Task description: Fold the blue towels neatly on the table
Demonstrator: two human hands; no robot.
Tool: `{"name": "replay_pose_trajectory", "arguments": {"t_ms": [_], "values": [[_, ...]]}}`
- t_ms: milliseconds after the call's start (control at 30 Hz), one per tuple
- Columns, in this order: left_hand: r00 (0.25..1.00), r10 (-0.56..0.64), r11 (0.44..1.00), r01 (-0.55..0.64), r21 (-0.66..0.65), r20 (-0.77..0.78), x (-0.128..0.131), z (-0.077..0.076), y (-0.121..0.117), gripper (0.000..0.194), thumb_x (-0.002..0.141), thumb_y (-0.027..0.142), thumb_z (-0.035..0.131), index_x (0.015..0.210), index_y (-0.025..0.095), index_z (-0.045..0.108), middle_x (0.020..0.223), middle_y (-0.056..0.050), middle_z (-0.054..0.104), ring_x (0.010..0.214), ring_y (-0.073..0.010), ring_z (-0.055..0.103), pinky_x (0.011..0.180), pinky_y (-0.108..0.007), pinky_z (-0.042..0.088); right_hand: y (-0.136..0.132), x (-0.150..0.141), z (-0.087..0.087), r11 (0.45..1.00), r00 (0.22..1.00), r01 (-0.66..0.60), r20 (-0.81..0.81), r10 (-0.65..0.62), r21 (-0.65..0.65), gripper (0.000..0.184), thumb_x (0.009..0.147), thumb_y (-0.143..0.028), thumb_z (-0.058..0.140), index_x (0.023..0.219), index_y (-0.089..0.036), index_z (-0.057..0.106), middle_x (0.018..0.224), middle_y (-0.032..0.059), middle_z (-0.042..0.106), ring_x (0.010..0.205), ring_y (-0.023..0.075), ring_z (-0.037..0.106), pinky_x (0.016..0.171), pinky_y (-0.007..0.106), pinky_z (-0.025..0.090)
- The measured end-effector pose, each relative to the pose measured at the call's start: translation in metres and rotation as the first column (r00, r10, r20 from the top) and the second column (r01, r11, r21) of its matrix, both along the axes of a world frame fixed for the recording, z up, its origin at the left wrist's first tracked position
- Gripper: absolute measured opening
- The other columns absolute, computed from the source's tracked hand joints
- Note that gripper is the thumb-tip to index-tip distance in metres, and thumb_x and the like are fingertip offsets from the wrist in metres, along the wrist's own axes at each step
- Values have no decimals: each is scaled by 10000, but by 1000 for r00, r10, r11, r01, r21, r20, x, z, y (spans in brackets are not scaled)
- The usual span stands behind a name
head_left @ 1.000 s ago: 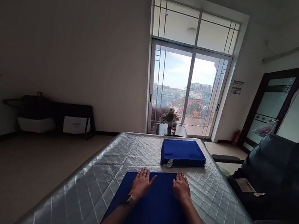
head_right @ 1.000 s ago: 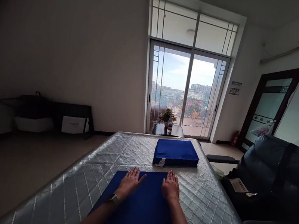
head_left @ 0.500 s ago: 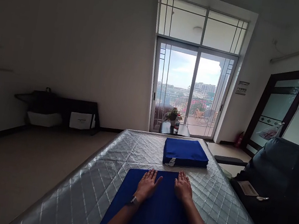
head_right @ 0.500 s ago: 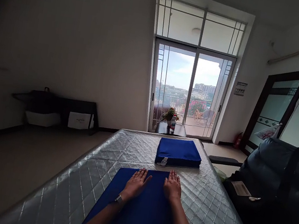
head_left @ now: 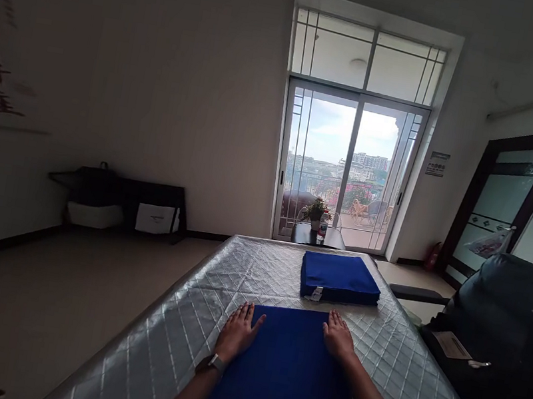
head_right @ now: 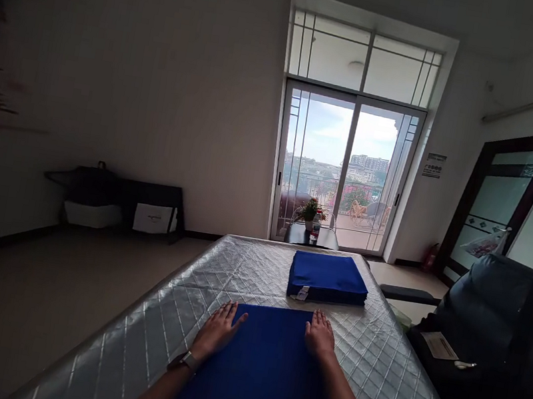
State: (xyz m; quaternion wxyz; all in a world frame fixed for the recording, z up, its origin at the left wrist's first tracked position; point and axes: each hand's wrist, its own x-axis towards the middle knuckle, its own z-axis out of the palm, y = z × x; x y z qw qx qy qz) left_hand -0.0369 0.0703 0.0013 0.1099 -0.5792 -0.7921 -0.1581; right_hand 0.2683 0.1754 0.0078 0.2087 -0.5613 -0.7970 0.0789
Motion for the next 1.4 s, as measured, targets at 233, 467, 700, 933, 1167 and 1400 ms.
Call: {"name": "replay_pose_trajectory", "arguments": {"t_ms": [233, 467, 700, 933, 1167, 1400], "values": [[1000, -6, 1000, 6, 12, -2, -3, -3, 1, 900, 962, 687, 103, 1557, 53, 336, 1645, -202, 353, 1533, -308, 336, 1255, -458, 274, 30, 15, 16, 997, 989, 57, -140, -50, 43, 505, 977, -325, 310, 1291, -200, 685, 1412, 90, 656, 1318, 196, 578, 1098, 291, 404], [1000, -11, 999, 12, 39, -7, -9, -12, 8, 849, 965, 683, 157, 1553, 110, 371, 1641, -177, 386, 1533, -318, 333, 1227, -481, 318, 49, 20, 10, 989, 958, 133, -266, -112, 63, 319, 894, -329, 523, 1065, -193, 755, 1218, 116, 722, 1127, 220, 669, 978, 284, 471], [999, -39, 999, 39, -26, -24, -8, -6, 4, 791, 967, 652, 198, 1554, 155, 380, 1636, -150, 407, 1540, -318, 319, 1225, -493, 309, 50, 30, 2, 986, 933, 156, -338, -127, 62, 290, 908, -373, 523, 982, -211, 752, 1201, 101, 699, 990, 179, 697, 873, 262, 496], [999, 37, 995, -38, -96, -14, -2, 19, 12, 846, 956, 664, 215, 1496, 60, 457, 1557, -249, 481, 1466, -373, 439, 1203, -544, 336, 45, 23, -5, 980, 912, 174, -390, -125, 92, 256, 924, -337, 502, 1035, -237, 710, 1162, 90, 723, 1126, 218, 642, 959, 300, 463], [983, -169, 986, 169, 5, -68, 87, 26, 48, 711, 1004, 584, 242, 1436, 110, 549, 1548, -209, 517, 1492, -329, 410, 1229, -502, 341, 43, 25, -7, 988, 904, 130, -420, -82, 87, 236, 951, -342, 476, 1063, -271, 671, 1121, 37, 756, 1113, 204, 635, 908, 286, 461], [867, -493, 868, 495, 24, -68, 196, -4, 81, 608, 1033, 531, 219, 1484, 228, 491, 1594, -98, 490, 1505, -235, 398, 1242, -470, 353, 41, 25, -4, 991, 914, 112, -398, -74, 72, 244, 955, -305, 463, 1078, -280, 672, 1129, 21, 762, 1100, 185, 642, 904, 261, 452]]}}
